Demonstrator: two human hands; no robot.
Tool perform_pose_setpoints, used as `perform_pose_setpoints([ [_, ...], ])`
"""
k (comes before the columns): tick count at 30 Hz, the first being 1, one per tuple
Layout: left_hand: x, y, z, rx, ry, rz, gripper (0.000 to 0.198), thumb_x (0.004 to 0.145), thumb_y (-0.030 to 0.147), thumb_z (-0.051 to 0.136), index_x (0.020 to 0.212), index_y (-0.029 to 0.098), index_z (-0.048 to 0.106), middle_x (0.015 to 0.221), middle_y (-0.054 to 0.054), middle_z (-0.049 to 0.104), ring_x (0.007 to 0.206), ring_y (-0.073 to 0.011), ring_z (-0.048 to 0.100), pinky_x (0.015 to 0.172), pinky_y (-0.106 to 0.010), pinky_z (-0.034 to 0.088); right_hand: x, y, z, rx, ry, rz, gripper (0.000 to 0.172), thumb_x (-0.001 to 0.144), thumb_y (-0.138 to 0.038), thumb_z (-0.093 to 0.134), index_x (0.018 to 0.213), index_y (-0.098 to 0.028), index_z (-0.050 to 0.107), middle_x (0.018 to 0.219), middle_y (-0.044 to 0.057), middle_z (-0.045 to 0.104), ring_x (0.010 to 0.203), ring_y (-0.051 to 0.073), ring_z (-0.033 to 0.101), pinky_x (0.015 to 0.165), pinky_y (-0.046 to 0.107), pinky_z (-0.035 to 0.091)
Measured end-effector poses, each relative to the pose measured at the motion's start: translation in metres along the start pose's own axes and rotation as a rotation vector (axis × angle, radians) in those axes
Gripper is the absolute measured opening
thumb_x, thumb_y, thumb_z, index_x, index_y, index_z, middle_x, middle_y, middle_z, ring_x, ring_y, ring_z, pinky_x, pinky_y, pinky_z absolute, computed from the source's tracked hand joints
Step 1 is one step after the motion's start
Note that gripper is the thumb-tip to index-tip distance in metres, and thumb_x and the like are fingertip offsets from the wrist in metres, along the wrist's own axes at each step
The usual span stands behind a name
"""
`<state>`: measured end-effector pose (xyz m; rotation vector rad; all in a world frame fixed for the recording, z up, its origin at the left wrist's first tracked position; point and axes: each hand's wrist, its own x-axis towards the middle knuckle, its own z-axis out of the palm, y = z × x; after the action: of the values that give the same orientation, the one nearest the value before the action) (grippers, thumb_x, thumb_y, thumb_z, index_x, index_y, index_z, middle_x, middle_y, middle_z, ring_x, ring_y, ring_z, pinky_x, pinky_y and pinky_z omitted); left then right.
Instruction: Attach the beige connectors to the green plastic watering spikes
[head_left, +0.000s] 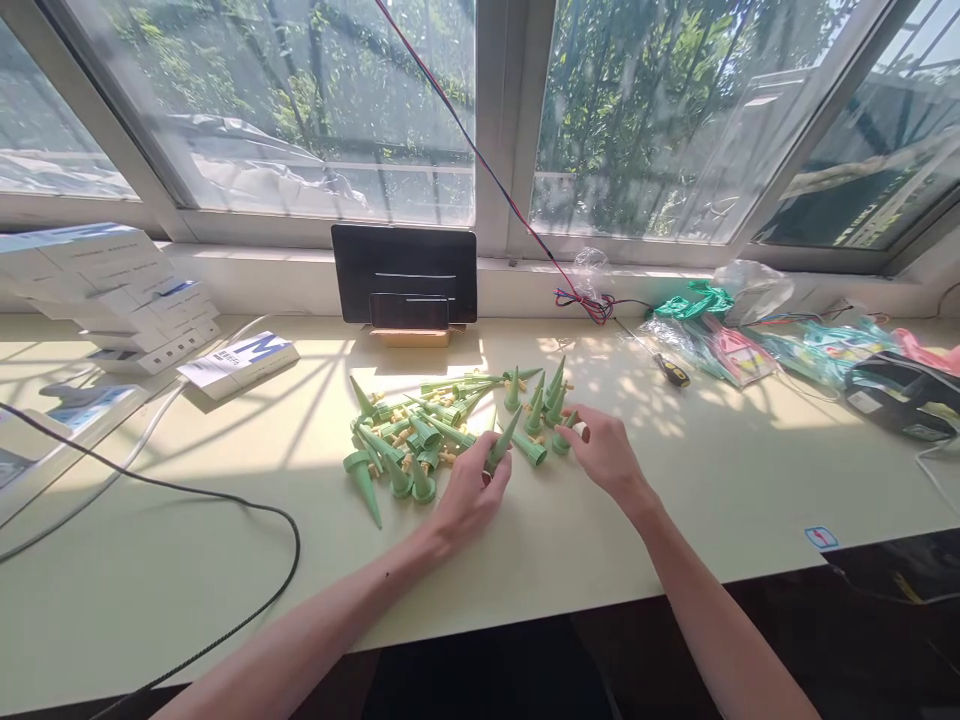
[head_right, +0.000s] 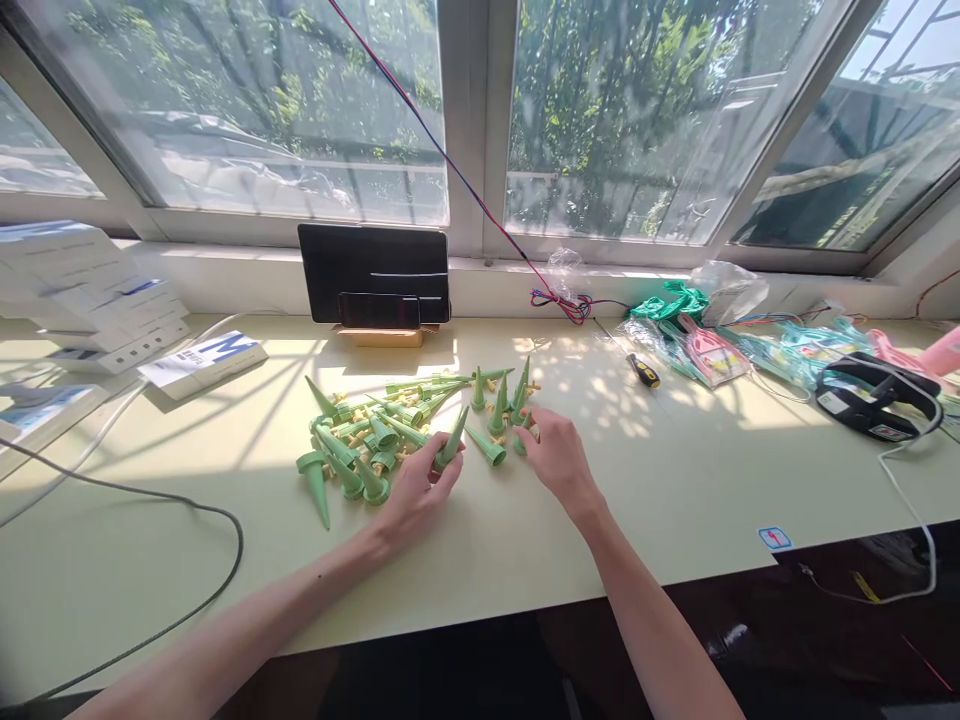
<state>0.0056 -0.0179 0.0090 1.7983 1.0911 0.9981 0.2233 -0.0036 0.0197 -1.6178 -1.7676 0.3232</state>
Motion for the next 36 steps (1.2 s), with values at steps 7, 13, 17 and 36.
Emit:
perform_pose_setpoints([
  [7, 0.0, 0.001, 0.0, -0.003, 0.01, 0.003, 0.017, 0.095, 0.035, 0.046, 0.092, 0.02, 0.052, 0.07, 0.003, 0.043, 0.059, -0.0108, 0.037, 0.051, -0.022, 0.035, 0.012, 0.017, -0.004, 0.017, 0.021, 0.065, 0.023, 0.085, -0.034, 0.056, 0.1, -0.019, 0.065, 0.087, 0.005, 0.071, 0.052, 0.014, 0.052, 0.063, 0.03, 0.044],
  [13, -0.001, 0.0, 0.0, -0.015, 0.055, 0.007, 0.016, 0.095, 0.035, 0.047, 0.093, 0.02, 0.053, 0.071, 0.003, 0.044, 0.058, -0.0102, 0.037, 0.051, -0.021, 0.034, -0.003, -0.002, -0.008, -0.023, 0.357, 0.021, 0.043, 0.086, -0.041, 0.061, 0.122, -0.018, 0.055, 0.109, 0.011, 0.066, 0.046, 0.01, 0.044, 0.062, 0.031, 0.047],
  [17, -0.001, -0.002, 0.0, -0.024, 0.07, 0.016, 0.015, 0.094, 0.034, 0.048, 0.094, 0.02, 0.053, 0.068, 0.004, 0.041, 0.056, -0.0096, 0.035, 0.049, -0.021, 0.033, -0.014, -0.021, -0.004, -0.083, 0.563, -0.083, 0.019, 0.095, -0.033, 0.051, 0.102, -0.018, 0.059, 0.088, 0.006, 0.062, 0.048, 0.011, 0.043, 0.056, 0.027, 0.04],
  [36, 0.0, -0.006, 0.0, 0.041, 0.036, 0.037, 0.02, 0.094, 0.037, 0.048, 0.091, 0.019, 0.056, 0.068, 0.004, 0.046, 0.057, -0.0101, 0.04, 0.051, -0.021, 0.036, 0.021, -0.038, 0.023, -0.328, -0.402, 0.182, 0.02, 0.097, -0.025, 0.051, 0.109, -0.019, 0.066, 0.087, 0.011, 0.069, 0.08, 0.023, 0.065, 0.066, 0.027, 0.04],
])
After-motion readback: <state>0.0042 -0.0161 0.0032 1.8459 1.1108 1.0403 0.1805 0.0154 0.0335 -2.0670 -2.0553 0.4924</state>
